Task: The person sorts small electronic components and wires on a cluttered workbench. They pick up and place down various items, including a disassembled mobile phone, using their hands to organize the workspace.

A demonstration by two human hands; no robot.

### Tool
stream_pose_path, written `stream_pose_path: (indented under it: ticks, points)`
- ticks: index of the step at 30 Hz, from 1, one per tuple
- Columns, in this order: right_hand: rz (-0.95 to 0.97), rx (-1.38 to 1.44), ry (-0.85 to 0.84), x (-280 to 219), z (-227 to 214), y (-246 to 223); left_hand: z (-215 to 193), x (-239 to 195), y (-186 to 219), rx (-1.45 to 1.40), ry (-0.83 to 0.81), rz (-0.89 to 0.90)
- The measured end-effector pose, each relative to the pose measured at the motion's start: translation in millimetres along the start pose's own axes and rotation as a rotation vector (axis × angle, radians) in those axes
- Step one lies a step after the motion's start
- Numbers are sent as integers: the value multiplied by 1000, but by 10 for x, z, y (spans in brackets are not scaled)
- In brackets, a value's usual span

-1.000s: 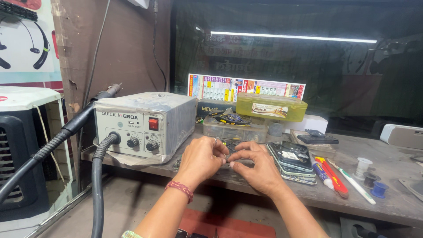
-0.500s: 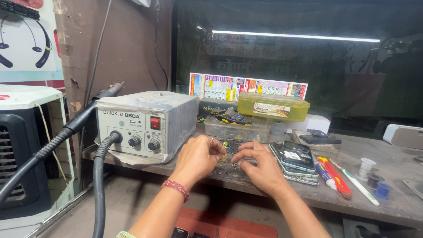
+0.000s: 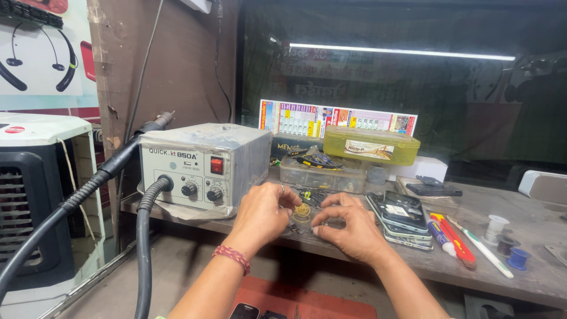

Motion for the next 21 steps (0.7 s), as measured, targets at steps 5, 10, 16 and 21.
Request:
stream_pose_path:
  ticks: [5,10,16,21]
  points:
    - [112,390,255,94,-115,248,-66,-29,156,52,-1,52]
    - [160,67,234,187,-292,294,-57,-51,213,43,-49,42]
    - [27,-304,-53,260,-397,132,-65,-77,216,21,-43,59]
    - [67,-328,-182,217,-360,135,-150,-122,225,20,-20,115]
Point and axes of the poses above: each hand's wrist, its own x-axis towards the middle knuckle, its own z-axis out of the palm, y = z × x, the point moved 6 cm from there along x, towards the middle knuckle, and after that the axes turned 13 degrees about y, right-handed, at the moved point
